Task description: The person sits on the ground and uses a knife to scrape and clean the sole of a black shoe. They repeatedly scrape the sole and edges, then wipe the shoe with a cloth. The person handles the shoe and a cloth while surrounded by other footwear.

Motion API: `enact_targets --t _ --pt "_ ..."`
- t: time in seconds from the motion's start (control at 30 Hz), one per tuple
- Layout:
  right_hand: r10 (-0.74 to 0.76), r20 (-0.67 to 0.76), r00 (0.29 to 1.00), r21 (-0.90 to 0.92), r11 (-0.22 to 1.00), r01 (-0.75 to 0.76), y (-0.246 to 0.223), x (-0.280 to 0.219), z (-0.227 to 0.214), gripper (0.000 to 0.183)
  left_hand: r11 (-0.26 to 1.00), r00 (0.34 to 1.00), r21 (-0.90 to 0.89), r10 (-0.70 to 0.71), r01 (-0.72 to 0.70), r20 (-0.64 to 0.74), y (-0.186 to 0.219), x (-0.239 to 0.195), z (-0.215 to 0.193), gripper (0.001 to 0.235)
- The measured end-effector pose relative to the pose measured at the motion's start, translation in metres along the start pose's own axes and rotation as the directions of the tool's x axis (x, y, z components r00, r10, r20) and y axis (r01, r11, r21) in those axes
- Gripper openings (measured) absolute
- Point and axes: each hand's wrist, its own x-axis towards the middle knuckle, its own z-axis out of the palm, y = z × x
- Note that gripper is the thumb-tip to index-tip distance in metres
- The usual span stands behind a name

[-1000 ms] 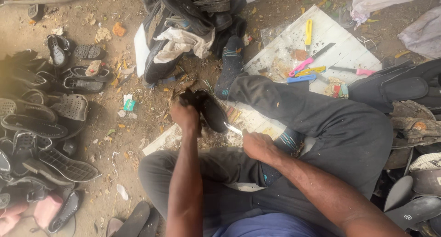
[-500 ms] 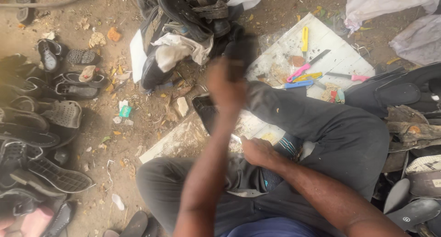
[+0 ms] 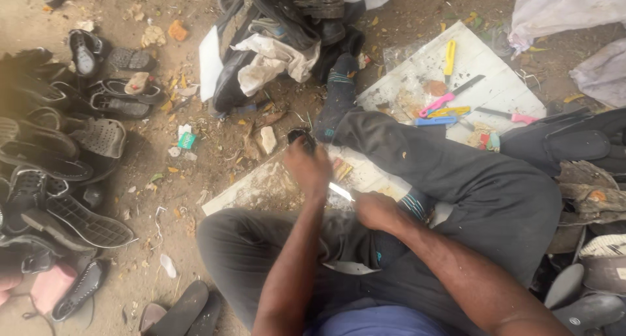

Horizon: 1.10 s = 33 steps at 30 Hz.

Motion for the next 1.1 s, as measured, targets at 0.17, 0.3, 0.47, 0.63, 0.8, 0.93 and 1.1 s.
enact_targets --t 0.17,0.3,0.47,0.63,0.8,0.93,1.1 --pt "0.079 0.043 0.996 0.010 0.997 -0.080 -0.029 -0.002 -0.037 0.031 0.901 0.852 0.205 -0.430 0.383 0.298 -0.105 0.012 0.014 0.039" --pt "0.067 -0.112 0.991 0.202 0.979 -0.044 -0.025 -0.022 -0.058 0.037 0.954 0.887 0.215 -0.276 0.207 0.371 -0.120 0.031 0.015 0.027" --pt "0.094 -0.214 0.972 0.288 0.957 -0.029 -0.011 -0.033 -0.082 0.043 0.917 0.970 0.395 -0.137 0.048 0.202 -0.135 0.104 -0.086 0.025" --pt "0.044 -0.208 0.977 0.221 0.975 0.003 -0.018 -0.013 -0.079 0.043 0.958 0.763 0.283 0.155 0.038 -0.628 -0.129 0.219 -0.217 0.033" --pt "0.025 -0.023 0.999 0.227 0.974 -0.019 -0.037 0.007 -0.068 0.046 0.833 0.900 0.342 0.414 -0.434 0.134 -0.062 0.243 -0.085 0.079" --pt "0.075 0.089 0.993 0.136 0.987 -0.087 -0.037 0.017 -0.056 0.046 0.496 0.742 0.583 0.591 -0.643 0.316 -0.021 0.282 0.041 0.045" --pt "0.051 0.139 0.989 0.189 0.979 -0.077 -0.027 0.023 -0.058 0.049 0.826 0.882 0.455 0.104 -0.334 0.459 -0.011 0.303 0.077 0.026"
